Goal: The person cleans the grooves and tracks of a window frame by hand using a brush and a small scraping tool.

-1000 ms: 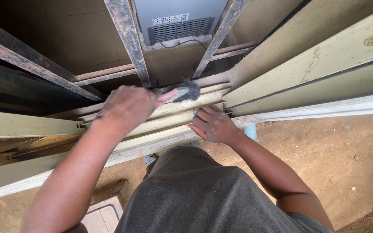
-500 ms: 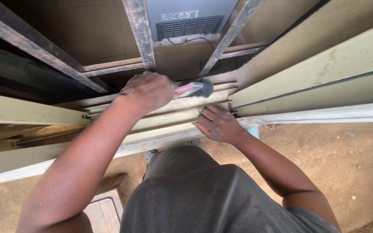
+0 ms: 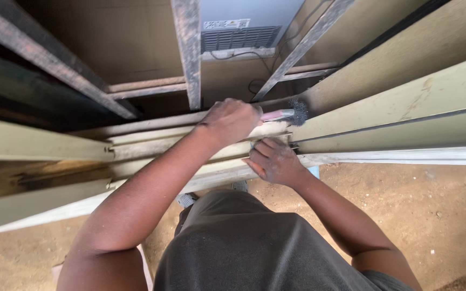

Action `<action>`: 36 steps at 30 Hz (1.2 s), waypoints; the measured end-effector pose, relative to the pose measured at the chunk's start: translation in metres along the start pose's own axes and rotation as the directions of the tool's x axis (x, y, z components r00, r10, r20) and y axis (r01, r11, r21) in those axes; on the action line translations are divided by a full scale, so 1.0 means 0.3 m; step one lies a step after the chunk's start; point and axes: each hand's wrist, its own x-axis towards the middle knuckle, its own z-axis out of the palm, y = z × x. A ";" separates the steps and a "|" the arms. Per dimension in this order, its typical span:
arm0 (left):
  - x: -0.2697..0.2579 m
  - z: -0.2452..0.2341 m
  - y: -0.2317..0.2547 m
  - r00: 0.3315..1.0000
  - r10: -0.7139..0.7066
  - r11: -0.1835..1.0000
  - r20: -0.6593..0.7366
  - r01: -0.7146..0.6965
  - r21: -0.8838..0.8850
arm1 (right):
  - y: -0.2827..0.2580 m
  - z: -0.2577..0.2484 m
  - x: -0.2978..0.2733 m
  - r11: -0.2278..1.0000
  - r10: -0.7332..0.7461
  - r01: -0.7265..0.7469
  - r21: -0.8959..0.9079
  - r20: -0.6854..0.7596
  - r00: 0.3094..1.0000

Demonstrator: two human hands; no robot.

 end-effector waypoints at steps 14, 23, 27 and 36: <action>0.030 0.208 0.035 0.946 0.126 0.979 -0.300 -0.070 0.192 | -0.029 -0.024 0.016 1.000 -0.030 0.030 -0.006 -0.061 0.998; 0.006 0.046 0.062 0.685 0.281 0.956 -0.672 -0.141 0.256 | -0.031 -0.005 -0.032 0.999 0.003 -0.004 -0.049 -0.013 1.000; 0.127 0.093 0.087 0.857 0.213 0.977 -0.469 -0.180 0.115 | -0.045 -0.017 -0.001 1.000 0.001 -0.003 -0.010 -0.099 0.995; 0.114 0.210 0.096 0.922 -0.048 0.957 -0.385 0.153 0.246 | -0.045 -0.018 0.004 1.000 -0.021 0.019 -0.016 -0.128 0.992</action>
